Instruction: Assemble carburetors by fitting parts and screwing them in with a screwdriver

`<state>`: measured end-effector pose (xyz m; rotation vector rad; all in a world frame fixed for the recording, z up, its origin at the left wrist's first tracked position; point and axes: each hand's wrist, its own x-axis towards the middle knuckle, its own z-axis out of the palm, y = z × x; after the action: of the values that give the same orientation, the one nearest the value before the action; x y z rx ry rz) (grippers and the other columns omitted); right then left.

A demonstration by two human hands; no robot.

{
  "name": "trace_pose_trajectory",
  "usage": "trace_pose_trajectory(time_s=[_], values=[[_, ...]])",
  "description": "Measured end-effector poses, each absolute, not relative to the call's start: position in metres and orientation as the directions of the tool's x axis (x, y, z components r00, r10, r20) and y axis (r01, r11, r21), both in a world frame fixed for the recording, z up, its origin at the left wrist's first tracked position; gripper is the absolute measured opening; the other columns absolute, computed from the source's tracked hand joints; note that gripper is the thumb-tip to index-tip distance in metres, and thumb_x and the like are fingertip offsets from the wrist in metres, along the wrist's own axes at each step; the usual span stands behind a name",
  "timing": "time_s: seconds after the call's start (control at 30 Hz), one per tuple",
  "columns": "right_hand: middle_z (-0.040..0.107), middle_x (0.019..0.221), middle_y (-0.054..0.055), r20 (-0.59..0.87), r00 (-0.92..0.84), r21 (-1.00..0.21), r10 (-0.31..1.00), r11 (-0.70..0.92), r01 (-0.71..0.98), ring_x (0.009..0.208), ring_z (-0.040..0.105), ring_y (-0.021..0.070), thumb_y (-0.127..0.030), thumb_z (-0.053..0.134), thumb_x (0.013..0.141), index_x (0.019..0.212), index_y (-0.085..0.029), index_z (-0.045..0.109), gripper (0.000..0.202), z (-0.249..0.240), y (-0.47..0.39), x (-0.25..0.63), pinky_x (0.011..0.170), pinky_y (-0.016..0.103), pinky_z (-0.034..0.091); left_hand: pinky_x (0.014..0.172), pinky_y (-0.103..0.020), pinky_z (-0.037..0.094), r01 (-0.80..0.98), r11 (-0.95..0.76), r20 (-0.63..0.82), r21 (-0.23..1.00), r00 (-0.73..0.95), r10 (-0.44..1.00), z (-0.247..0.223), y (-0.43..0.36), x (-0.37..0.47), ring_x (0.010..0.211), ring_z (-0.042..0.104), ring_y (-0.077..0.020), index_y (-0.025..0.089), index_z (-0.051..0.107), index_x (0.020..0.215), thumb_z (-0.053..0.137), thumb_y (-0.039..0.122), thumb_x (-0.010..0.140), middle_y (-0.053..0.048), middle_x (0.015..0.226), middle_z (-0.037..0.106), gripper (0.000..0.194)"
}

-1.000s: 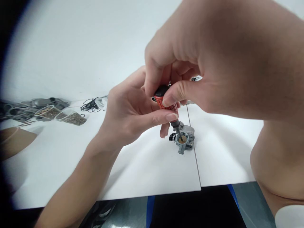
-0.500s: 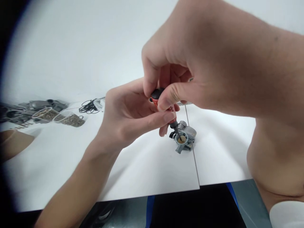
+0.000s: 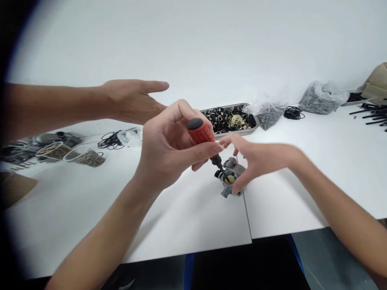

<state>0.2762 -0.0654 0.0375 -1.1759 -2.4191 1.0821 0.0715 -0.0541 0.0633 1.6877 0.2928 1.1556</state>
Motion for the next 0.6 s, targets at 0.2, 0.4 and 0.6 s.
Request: trace_pose_trajectory(time_s=[0.2, 0.4, 0.6], values=[[0.050, 0.120, 0.013, -0.123, -0.562, -0.639, 0.818, 0.368, 0.675, 0.099, 0.054, 0.0252, -0.068, 0.069, 0.072, 0.116, -0.017, 0.044, 0.072, -0.028, -0.079, 0.257, 0.083, 0.040, 0.049, 0.044, -0.022, 0.050, -0.248, -0.507, 0.558, 0.825, 0.495, 0.666, 0.063, -0.054, 0.067, 0.060, 0.059, -0.0099, 0.019, 0.049, 0.070, 0.085, 0.015, 0.065, 0.004, 0.064, 0.057, 0.037], [0.046, 0.119, 0.011, -0.095, -0.559, -0.678, 0.824, 0.358, 0.642, 0.095, 0.052, 0.0205, -0.062, 0.072, 0.073, 0.114, -0.019, 0.042, 0.067, -0.029, -0.074, 0.258, 0.083, 0.037, 0.049, 0.044, -0.023, 0.052, -0.240, -0.537, 0.578, 0.809, 0.494, 0.650, 0.063, -0.049, 0.063, 0.063, 0.064, -0.0128, 0.018, 0.059, 0.075, 0.086, 0.018, 0.066, 0.001, 0.072, 0.063, 0.029], [0.046, 0.118, 0.008, 0.006, -0.606, -0.734, 0.795, 0.415, 0.538, 0.098, 0.050, 0.0197, -0.052, 0.077, 0.071, 0.120, -0.021, 0.046, 0.066, -0.034, -0.071, 0.259, 0.089, 0.038, 0.049, 0.034, -0.022, 0.047, -0.249, -0.504, 0.545, 0.827, 0.576, 0.609, 0.065, -0.044, 0.055, 0.063, 0.068, -0.0177, 0.020, 0.071, 0.083, 0.086, 0.018, 0.066, -0.004, 0.082, 0.070, 0.023]])
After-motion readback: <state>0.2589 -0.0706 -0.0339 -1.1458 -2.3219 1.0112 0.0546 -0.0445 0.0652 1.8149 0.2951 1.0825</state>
